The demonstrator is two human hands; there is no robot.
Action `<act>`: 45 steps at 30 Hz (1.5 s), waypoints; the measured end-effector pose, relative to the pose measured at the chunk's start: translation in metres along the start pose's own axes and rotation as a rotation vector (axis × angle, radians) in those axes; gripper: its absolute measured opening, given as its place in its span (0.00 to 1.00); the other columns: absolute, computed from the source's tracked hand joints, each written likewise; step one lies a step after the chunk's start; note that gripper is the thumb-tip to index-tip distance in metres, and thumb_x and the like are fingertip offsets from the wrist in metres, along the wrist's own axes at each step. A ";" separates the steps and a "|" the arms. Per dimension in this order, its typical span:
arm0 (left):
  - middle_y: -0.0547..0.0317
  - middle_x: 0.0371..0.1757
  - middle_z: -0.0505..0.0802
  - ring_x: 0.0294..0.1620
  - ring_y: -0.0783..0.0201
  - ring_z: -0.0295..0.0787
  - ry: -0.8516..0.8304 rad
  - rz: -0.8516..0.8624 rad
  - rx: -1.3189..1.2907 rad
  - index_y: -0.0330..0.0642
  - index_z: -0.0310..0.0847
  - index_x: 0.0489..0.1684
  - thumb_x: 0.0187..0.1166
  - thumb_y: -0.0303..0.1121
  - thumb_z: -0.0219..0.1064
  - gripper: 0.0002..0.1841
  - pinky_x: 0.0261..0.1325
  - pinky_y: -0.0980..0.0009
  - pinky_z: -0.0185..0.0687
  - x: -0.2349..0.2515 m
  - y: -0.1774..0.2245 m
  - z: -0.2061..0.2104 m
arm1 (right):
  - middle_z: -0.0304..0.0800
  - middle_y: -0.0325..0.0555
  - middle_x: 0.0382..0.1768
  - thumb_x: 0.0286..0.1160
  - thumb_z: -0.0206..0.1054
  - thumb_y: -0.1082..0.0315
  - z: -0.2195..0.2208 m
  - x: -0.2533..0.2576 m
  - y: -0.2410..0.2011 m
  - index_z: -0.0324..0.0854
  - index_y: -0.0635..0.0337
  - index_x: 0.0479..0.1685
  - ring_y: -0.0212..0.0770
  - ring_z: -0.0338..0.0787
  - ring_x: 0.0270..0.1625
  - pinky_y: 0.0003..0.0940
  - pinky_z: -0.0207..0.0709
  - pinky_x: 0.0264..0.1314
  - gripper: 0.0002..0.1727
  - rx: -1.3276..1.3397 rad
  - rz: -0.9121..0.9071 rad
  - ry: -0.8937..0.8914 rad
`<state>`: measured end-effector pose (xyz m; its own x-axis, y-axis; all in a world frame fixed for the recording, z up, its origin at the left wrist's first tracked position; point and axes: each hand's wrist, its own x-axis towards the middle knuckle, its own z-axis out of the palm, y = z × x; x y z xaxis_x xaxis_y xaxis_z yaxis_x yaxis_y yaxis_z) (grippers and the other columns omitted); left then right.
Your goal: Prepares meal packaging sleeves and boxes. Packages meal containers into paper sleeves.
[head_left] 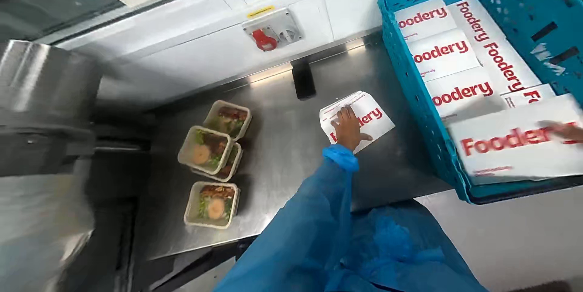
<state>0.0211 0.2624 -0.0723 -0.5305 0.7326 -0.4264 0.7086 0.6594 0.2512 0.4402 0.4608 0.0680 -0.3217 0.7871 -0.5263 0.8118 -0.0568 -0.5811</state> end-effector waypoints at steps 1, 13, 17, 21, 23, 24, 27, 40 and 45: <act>0.27 0.92 0.54 0.93 0.31 0.47 -0.017 -0.024 0.020 0.29 0.41 0.94 0.46 0.59 0.91 0.75 0.82 0.24 0.52 0.001 0.003 -0.002 | 0.86 0.68 0.44 0.87 0.63 0.59 0.011 0.021 0.002 0.79 0.76 0.54 0.58 0.86 0.46 0.61 0.78 0.55 0.21 -0.151 0.022 -0.084; 0.23 0.86 0.62 0.86 0.28 0.60 0.039 -0.189 0.025 0.38 0.52 0.92 0.32 0.60 0.95 0.76 0.77 0.31 0.67 0.043 -0.016 -0.028 | 0.82 0.85 0.55 0.65 0.78 0.39 0.059 0.024 -0.024 0.64 0.80 0.76 0.82 0.84 0.60 0.80 0.72 0.58 0.54 -0.647 -0.047 0.150; 0.19 0.82 0.65 0.84 0.25 0.61 0.060 -0.174 0.013 0.34 0.54 0.90 0.36 0.57 0.95 0.72 0.78 0.29 0.63 0.044 -0.024 -0.035 | 0.80 0.83 0.61 0.75 0.74 0.45 0.071 -0.008 -0.047 0.63 0.73 0.81 0.86 0.81 0.59 0.83 0.70 0.54 0.46 -0.464 -0.299 0.362; 0.23 0.75 0.76 0.79 0.28 0.70 0.081 -0.130 -0.022 0.30 0.58 0.85 0.47 0.51 0.92 0.62 0.77 0.29 0.64 0.045 -0.033 -0.043 | 0.78 0.79 0.68 0.78 0.66 0.42 0.082 -0.031 -0.080 0.64 0.67 0.83 0.84 0.79 0.65 0.83 0.70 0.58 0.44 -0.349 -0.429 0.456; 0.28 0.65 0.87 0.71 0.31 0.81 0.062 0.027 -0.135 0.28 0.71 0.75 0.63 0.42 0.86 0.42 0.77 0.31 0.67 0.026 -0.034 -0.056 | 0.77 0.77 0.68 0.80 0.65 0.45 0.093 -0.045 -0.110 0.66 0.67 0.82 0.81 0.80 0.66 0.80 0.72 0.59 0.40 -0.286 -0.559 0.454; 0.29 0.58 0.91 0.63 0.34 0.88 0.053 0.155 -0.205 0.27 0.78 0.68 0.71 0.38 0.81 0.31 0.72 0.35 0.75 0.008 -0.031 -0.066 | 0.77 0.77 0.69 0.80 0.67 0.49 0.101 -0.051 -0.127 0.67 0.68 0.81 0.80 0.81 0.66 0.78 0.74 0.59 0.38 -0.257 -0.629 0.420; 0.44 0.33 0.90 0.34 0.53 0.90 0.124 0.553 -0.376 0.28 0.84 0.45 0.79 0.32 0.72 0.12 0.44 0.54 0.88 -0.083 -0.016 -0.100 | 0.74 0.69 0.77 0.72 0.76 0.51 0.141 -0.052 -0.166 0.66 0.66 0.83 0.70 0.80 0.73 0.69 0.76 0.69 0.43 -0.199 -0.800 0.222; 0.56 0.34 0.88 0.29 0.69 0.81 0.551 0.427 -0.556 0.35 0.83 0.69 0.84 0.29 0.67 0.18 0.36 0.75 0.84 -0.285 -0.127 -0.089 | 0.94 0.31 0.30 0.68 0.75 0.59 0.246 -0.098 -0.221 0.91 0.46 0.42 0.29 0.92 0.32 0.26 0.88 0.35 0.08 0.035 -0.740 -0.830; 0.52 0.57 0.93 0.56 0.59 0.92 0.475 0.477 -0.399 0.42 0.87 0.69 0.84 0.34 0.67 0.18 0.56 0.62 0.91 -0.307 -0.186 -0.061 | 0.96 0.39 0.35 0.71 0.73 0.68 0.322 -0.123 -0.226 0.89 0.56 0.42 0.32 0.94 0.38 0.29 0.89 0.45 0.05 0.079 -0.550 -1.093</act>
<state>0.0241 -0.0749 0.0648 -0.4165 0.8866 0.2011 0.7370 0.1998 0.6457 0.1392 0.1787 0.0644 -0.8828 -0.2097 -0.4204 0.4191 0.0532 -0.9064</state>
